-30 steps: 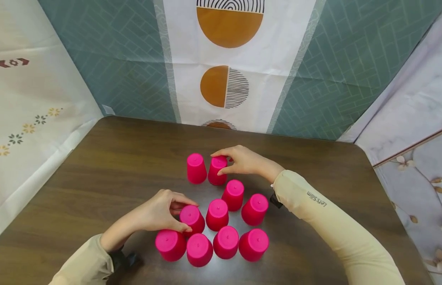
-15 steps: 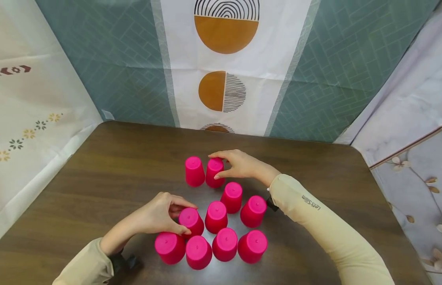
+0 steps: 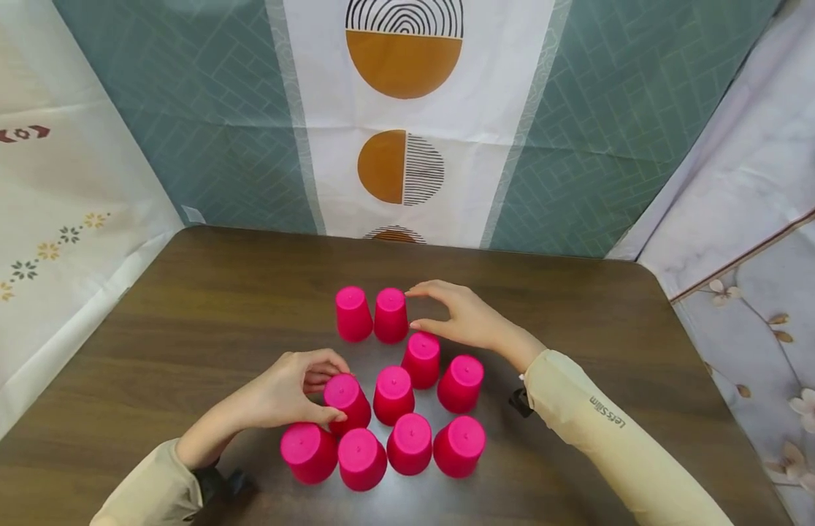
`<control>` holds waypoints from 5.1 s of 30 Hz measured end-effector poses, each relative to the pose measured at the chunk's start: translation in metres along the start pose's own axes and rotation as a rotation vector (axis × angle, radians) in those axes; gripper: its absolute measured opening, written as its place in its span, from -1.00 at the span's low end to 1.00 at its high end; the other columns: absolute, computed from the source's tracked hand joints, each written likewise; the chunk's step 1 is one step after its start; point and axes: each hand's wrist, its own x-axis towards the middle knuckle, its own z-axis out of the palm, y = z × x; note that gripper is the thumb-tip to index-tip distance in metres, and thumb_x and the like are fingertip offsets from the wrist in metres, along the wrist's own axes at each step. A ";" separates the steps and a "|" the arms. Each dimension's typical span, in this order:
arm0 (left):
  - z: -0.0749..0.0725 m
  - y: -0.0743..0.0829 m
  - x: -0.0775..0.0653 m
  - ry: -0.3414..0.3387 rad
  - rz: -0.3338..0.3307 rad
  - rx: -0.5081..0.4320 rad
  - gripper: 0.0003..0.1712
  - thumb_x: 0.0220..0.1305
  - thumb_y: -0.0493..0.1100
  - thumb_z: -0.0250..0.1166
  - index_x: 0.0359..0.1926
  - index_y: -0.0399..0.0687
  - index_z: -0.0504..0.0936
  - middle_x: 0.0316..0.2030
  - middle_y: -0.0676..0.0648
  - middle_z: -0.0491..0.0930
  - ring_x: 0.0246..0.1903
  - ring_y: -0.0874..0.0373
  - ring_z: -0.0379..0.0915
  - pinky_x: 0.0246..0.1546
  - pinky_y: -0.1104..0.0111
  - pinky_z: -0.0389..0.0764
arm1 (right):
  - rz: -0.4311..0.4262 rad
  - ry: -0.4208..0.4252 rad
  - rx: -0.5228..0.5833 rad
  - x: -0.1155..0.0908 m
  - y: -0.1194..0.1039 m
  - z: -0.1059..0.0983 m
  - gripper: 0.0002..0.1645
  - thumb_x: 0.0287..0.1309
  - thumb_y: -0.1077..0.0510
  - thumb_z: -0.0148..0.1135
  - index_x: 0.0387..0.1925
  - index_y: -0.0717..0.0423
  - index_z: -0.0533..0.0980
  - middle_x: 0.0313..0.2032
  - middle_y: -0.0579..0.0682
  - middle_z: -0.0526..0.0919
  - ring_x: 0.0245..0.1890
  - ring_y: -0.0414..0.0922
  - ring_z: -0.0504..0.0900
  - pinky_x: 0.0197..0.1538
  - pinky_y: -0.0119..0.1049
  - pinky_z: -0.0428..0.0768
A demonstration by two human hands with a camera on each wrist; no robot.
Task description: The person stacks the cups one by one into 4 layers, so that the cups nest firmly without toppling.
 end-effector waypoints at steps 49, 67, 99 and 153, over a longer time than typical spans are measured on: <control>-0.019 0.065 0.125 0.360 0.402 0.023 -0.47 -0.05 -0.23 0.47 0.02 -0.17 0.55 -0.08 -0.03 0.54 -0.12 0.19 0.52 -0.10 0.42 0.58 | 0.024 -0.003 0.095 -0.067 -0.027 -0.008 -0.26 -0.12 0.03 0.48 0.17 -0.05 0.42 0.05 -0.16 0.57 -0.04 -0.26 0.56 -0.05 -0.20 0.59; 0.000 0.056 0.162 0.166 0.295 0.261 -0.44 -0.05 -0.16 0.44 0.01 -0.18 0.49 -0.13 -0.07 0.51 -0.13 0.11 0.48 -0.14 0.30 0.59 | -0.091 0.427 0.092 -0.111 -0.070 -0.030 -0.12 -0.54 0.46 0.56 0.05 0.27 0.48 -0.02 0.09 0.60 0.03 -0.26 0.54 -0.01 -0.52 0.52; 0.013 0.050 0.168 -0.042 0.162 0.573 -0.53 -0.05 0.00 0.46 -0.15 -0.06 0.48 -0.23 0.02 0.50 -0.20 0.18 0.39 -0.31 0.46 0.52 | -0.109 0.780 0.308 -0.153 -0.044 -0.043 -0.28 -0.28 0.51 0.44 0.02 0.63 0.36 0.02 0.11 0.59 -0.06 -0.17 0.60 0.00 -0.49 0.48; 0.000 0.051 0.098 0.177 0.315 0.390 -0.33 0.03 -0.07 0.41 0.19 0.00 0.40 0.23 -0.04 0.28 0.22 0.07 0.20 0.19 0.05 0.31 | 0.453 0.258 0.082 -0.086 0.029 -0.041 -0.32 -0.02 -0.05 0.40 0.19 -0.12 0.42 0.02 0.02 0.59 -0.12 0.04 0.64 -0.22 -0.28 0.61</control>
